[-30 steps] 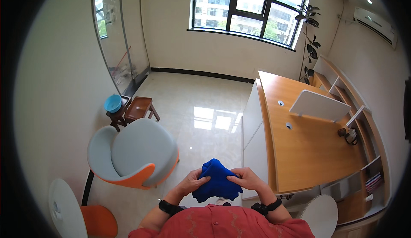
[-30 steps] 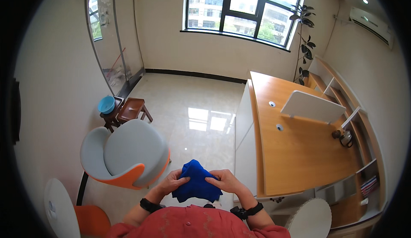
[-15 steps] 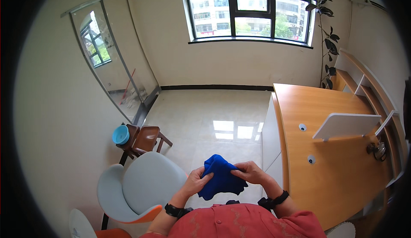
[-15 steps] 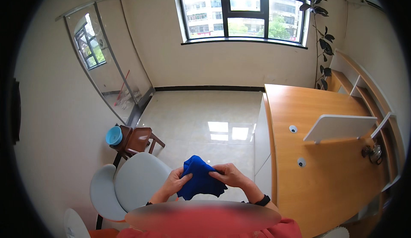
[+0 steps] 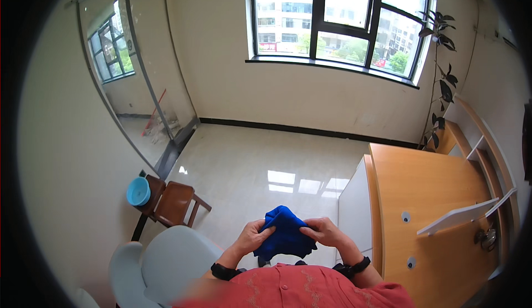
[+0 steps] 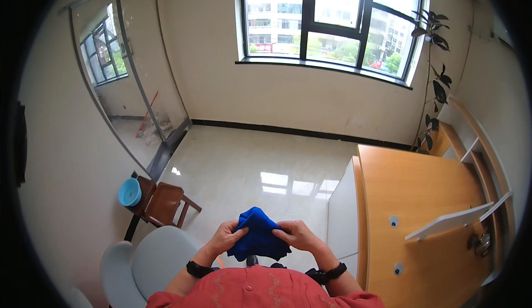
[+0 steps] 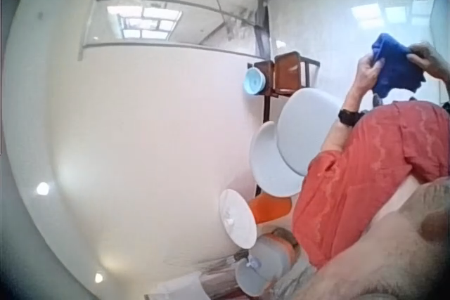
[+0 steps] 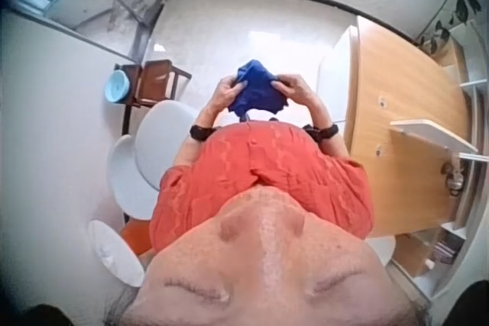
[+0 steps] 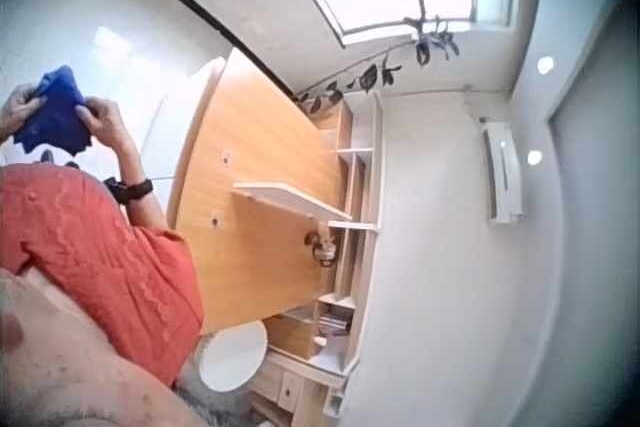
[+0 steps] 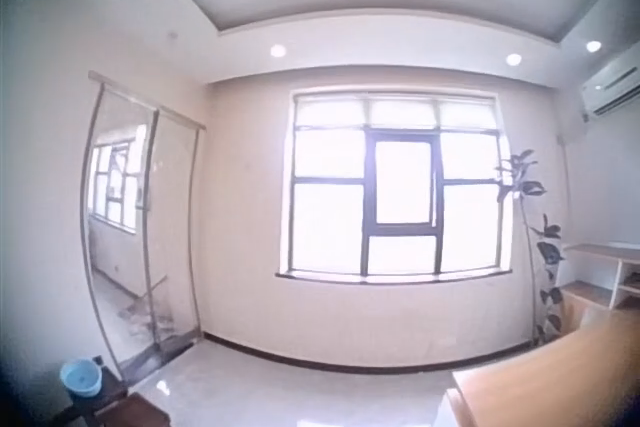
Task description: Wiping a wall and a window sill with a blue cloth in an office.
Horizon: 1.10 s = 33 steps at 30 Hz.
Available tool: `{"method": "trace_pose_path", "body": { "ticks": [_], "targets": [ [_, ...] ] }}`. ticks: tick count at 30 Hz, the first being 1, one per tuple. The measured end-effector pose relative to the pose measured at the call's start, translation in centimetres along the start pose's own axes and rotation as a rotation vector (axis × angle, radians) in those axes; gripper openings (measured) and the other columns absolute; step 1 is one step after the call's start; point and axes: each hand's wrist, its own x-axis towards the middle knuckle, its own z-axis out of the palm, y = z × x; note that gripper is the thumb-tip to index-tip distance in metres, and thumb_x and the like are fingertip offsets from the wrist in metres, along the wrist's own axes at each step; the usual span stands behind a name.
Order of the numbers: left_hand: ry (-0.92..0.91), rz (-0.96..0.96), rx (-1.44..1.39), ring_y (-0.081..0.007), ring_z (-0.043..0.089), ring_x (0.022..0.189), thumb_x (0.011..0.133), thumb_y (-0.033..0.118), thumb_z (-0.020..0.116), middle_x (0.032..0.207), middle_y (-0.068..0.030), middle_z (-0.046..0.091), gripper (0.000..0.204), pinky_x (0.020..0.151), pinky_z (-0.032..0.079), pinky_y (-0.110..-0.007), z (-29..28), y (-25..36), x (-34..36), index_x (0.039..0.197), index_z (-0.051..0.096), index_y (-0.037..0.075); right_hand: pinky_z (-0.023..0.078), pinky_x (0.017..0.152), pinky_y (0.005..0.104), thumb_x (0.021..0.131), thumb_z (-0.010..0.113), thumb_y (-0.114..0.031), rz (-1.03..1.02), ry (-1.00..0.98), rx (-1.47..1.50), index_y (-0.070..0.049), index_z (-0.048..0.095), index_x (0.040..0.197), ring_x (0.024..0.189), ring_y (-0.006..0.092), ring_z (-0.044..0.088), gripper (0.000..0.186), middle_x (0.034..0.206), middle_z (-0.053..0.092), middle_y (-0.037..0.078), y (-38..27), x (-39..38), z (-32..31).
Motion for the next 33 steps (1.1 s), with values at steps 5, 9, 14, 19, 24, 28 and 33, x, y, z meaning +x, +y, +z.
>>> {"method": "trace_pose_path", "body": {
  "ticks": [5, 9, 14, 19, 24, 28, 33],
  "targets": [
    [-0.069, 0.056, 0.016, -0.0059, 0.057, 0.078, 0.094, 0.020, 0.057, 0.086, 0.0005, 0.065, 0.024, 0.069, 0.050, -0.023, -4.4, 2.1, 7.5, 0.106, 0.064, 0.001, 0.045, 0.053, 0.0225, 0.093, 0.059, -0.019, 0.010, 0.073, 0.133, 0.000, 0.063, 0.111, 0.060, 0.0058, 0.053, 0.026, 0.073, 0.063, 0.002, -0.1, 6.6, -2.6],
    [-0.052, 0.059, 0.019, -0.0063, 0.057, 0.078, 0.094, 0.020, 0.057, 0.085, -0.0003, 0.065, 0.023, 0.070, 0.050, -0.024, -6.8, 1.4, 12.8, 0.105, 0.064, 0.001, 0.044, 0.051, 0.0227, 0.093, 0.058, -0.015, -0.014, 0.130, 0.139, 0.000, 0.064, 0.109, 0.056, 0.0061, 0.052, 0.023, 0.068, 0.059, 0.001, 0.8, 11.0, -4.0],
    [-0.092, 0.048, 0.089, -0.0056, 0.054, 0.076, 0.094, 0.019, 0.057, 0.083, 0.0011, 0.064, 0.022, 0.069, 0.049, -0.024, -8.2, 1.6, 19.5, 0.103, 0.064, 0.001, 0.042, 0.049, 0.0224, 0.092, 0.058, -0.012, 0.024, 0.153, 0.135, -0.001, 0.066, 0.106, 0.054, 0.0055, 0.050, 0.019, 0.064, 0.056, -0.001, 3.4, 15.9, -8.0],
    [-0.023, 0.058, 0.186, -0.0053, 0.057, 0.078, 0.094, 0.018, 0.057, 0.085, 0.0016, 0.065, 0.022, 0.069, 0.050, -0.023, -9.4, 3.0, 27.2, 0.106, 0.064, 0.001, 0.042, 0.049, 0.0221, 0.092, 0.058, -0.011, -0.054, 0.131, 0.197, -0.001, 0.067, 0.104, 0.055, 0.0049, 0.050, 0.018, 0.063, 0.056, -0.002, 6.1, 23.1, -13.5],
    [0.164, 0.108, 0.258, -0.0068, 0.055, 0.071, 0.092, 0.021, 0.059, 0.075, -0.0044, 0.065, 0.021, 0.065, 0.049, -0.028, -10.5, 4.8, 33.8, 0.096, 0.063, 0.000, 0.044, 0.051, 0.0222, 0.092, 0.058, -0.009, -0.127, 0.080, 0.188, 0.000, 0.067, 0.104, 0.058, 0.0039, 0.050, 0.017, 0.065, 0.059, -0.001, 6.2, 30.5, -19.0],
    [0.229, 0.149, 0.336, -0.0096, 0.056, 0.069, 0.091, 0.020, 0.060, 0.075, -0.0092, 0.066, 0.021, 0.064, 0.048, -0.030, -10.7, 6.3, 38.4, 0.097, 0.063, 0.000, 0.047, 0.056, 0.0235, 0.092, 0.058, -0.010, -0.183, 0.080, 0.148, 0.001, 0.065, 0.105, 0.062, 0.0051, 0.052, 0.018, 0.071, 0.063, 0.001, 7.0, 35.3, -22.7],
    [0.262, 0.103, 0.326, -0.0085, 0.056, 0.070, 0.091, 0.019, 0.060, 0.075, -0.0087, 0.066, 0.020, 0.064, 0.048, -0.029, -12.6, 6.2, 42.4, 0.096, 0.063, 0.000, 0.047, 0.056, 0.0246, 0.092, 0.058, -0.010, -0.166, -0.011, 0.183, 0.000, 0.065, 0.106, 0.061, 0.0057, 0.052, 0.019, 0.069, 0.062, 0.002, 8.1, 40.0, -25.0]
  ]
}}
